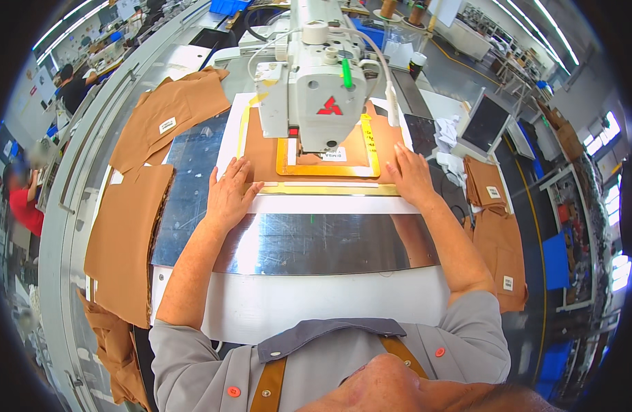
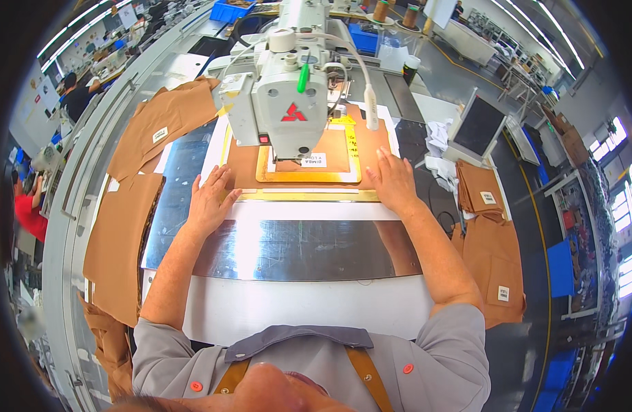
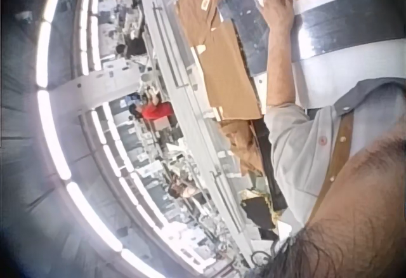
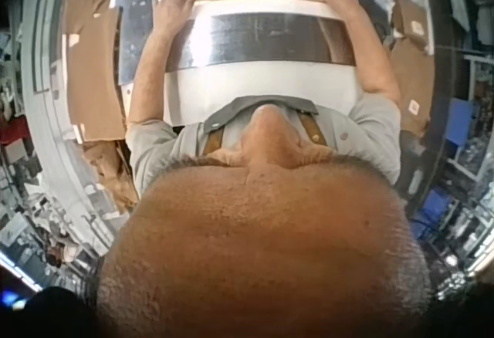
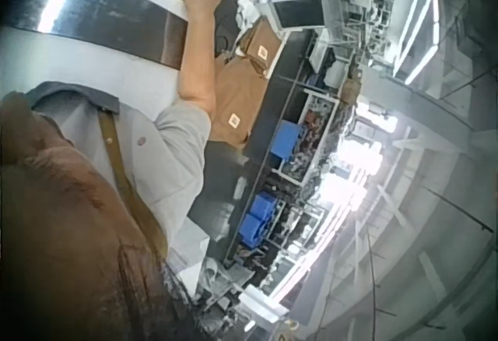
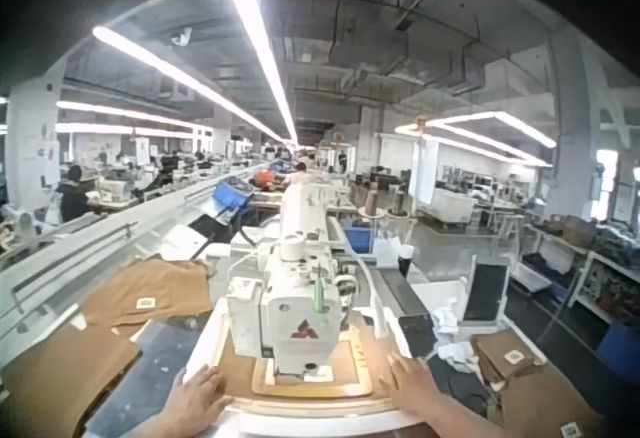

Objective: The person places a piece of fabric into a sewing machine, aligns a patch onto the fabric, and uses the sewing machine to stitch the patch onto the fabric.

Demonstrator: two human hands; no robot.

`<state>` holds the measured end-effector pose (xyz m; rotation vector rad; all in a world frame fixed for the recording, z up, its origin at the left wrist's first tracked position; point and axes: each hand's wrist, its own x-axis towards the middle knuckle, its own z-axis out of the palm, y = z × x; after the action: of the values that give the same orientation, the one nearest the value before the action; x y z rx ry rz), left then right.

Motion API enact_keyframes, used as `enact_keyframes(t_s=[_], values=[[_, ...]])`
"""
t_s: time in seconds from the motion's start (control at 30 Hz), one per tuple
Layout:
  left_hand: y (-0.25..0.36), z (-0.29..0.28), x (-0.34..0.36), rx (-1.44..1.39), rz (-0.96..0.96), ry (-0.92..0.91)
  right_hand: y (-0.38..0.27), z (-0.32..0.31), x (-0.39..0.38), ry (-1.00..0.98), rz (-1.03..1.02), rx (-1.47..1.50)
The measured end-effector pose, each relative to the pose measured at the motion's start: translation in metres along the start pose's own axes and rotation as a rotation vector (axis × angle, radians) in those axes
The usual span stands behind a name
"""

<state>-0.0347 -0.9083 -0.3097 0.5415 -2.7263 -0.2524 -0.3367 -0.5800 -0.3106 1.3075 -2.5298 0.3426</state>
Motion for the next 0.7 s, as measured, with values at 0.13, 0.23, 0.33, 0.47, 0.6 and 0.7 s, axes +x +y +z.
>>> enact_keyframes(t_s=[0.13, 0.23, 0.33, 0.47, 0.6, 0.7], values=[[0.016, 0.004, 0.016, -0.079, 0.005, -0.029, 0.023, -0.004, -0.009, -0.122, 0.236, -0.149], [0.02, 0.015, 0.025, -0.133, -0.002, -0.047, 0.028, -0.002, -0.018, -0.202, 0.317, -0.181], [0.026, 0.025, 0.029, -0.165, 0.007, -0.034, 0.024, -0.004, -0.021, -0.229, 0.346, -0.189], [0.03, 0.032, 0.037, -0.172, -0.08, 0.017, 0.021, 0.002, -0.016, -0.175, 0.342, -0.148], [0.04, 0.036, 0.05, -0.158, -0.111, -0.008, 0.026, 0.007, -0.015, -0.15, 0.304, -0.094], [0.027, 0.044, 0.048, -0.162, -0.11, 0.154, 0.022, 0.006, -0.005, -0.115, 0.305, -0.082]])
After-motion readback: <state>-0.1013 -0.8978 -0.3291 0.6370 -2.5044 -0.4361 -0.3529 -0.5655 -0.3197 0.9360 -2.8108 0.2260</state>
